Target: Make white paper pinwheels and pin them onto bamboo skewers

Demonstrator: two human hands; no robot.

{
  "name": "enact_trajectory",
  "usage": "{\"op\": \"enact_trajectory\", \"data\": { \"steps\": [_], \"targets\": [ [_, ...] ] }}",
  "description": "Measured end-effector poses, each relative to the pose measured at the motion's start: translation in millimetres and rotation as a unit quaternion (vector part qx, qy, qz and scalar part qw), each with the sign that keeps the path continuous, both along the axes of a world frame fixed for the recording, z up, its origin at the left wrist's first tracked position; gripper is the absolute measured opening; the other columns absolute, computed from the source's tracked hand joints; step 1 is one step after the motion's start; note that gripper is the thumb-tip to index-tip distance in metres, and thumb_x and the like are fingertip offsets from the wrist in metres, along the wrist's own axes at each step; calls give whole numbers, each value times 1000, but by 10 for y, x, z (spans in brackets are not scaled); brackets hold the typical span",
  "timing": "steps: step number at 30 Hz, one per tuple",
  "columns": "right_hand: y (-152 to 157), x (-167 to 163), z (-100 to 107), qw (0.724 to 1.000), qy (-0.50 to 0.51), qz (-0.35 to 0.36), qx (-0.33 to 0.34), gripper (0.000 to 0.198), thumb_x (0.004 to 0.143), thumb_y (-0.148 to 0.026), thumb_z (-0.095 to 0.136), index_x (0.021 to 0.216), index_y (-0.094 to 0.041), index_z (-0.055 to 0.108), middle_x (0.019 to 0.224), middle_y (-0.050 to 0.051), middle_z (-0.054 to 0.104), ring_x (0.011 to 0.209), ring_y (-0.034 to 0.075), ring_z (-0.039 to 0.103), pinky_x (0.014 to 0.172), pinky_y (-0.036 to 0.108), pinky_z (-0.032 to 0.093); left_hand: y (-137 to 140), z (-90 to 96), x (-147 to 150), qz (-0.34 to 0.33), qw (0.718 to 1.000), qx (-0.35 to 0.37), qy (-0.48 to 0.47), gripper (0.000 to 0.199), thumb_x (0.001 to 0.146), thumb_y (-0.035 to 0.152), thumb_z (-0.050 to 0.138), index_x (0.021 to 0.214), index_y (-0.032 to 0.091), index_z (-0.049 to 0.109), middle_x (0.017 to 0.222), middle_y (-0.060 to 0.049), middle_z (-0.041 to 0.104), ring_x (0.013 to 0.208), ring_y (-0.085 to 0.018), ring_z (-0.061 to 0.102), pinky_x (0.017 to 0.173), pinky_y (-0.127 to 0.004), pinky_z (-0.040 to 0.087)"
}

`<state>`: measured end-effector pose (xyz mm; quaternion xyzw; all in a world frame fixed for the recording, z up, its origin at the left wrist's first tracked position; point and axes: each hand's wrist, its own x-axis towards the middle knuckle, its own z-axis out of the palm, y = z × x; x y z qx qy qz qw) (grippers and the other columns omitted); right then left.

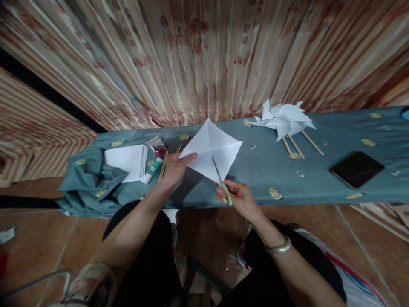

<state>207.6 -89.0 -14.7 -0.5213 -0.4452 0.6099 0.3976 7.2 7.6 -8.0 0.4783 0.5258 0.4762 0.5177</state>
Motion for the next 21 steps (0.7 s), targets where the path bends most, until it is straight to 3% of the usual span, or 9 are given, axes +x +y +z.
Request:
{"op": "enact_trajectory", "data": {
  "steps": [9,15,21],
  "targets": [
    [0,3,-7,1000,-9,8,25,45,69,-63,77,77,-20,72,61,0,64,54,11,53,50,24,44,29,-75,-22,-24,1000,-2,5,39,70,46,78,92,14,78,84,-7,77,77,-25,71,77,-36,56],
    [3,-8,-12,1000,-8,-3,25,46,67,-64,78,81,-20,74,58,-1,63,52,11,52,50,25,45,1,-44,6,-9,1000,-5,0,39,69,45,79,91,13,78,84,-8,77,77,-24,70,73,-34,55],
    [-16,11,7,999,8,40,3,52,70,-68,74,86,-19,73,69,2,68,57,10,54,55,24,46,64,-53,-17,9,1000,0,-3,37,67,42,79,89,12,78,84,-8,77,78,-25,70,72,-35,55]
  ]
}}
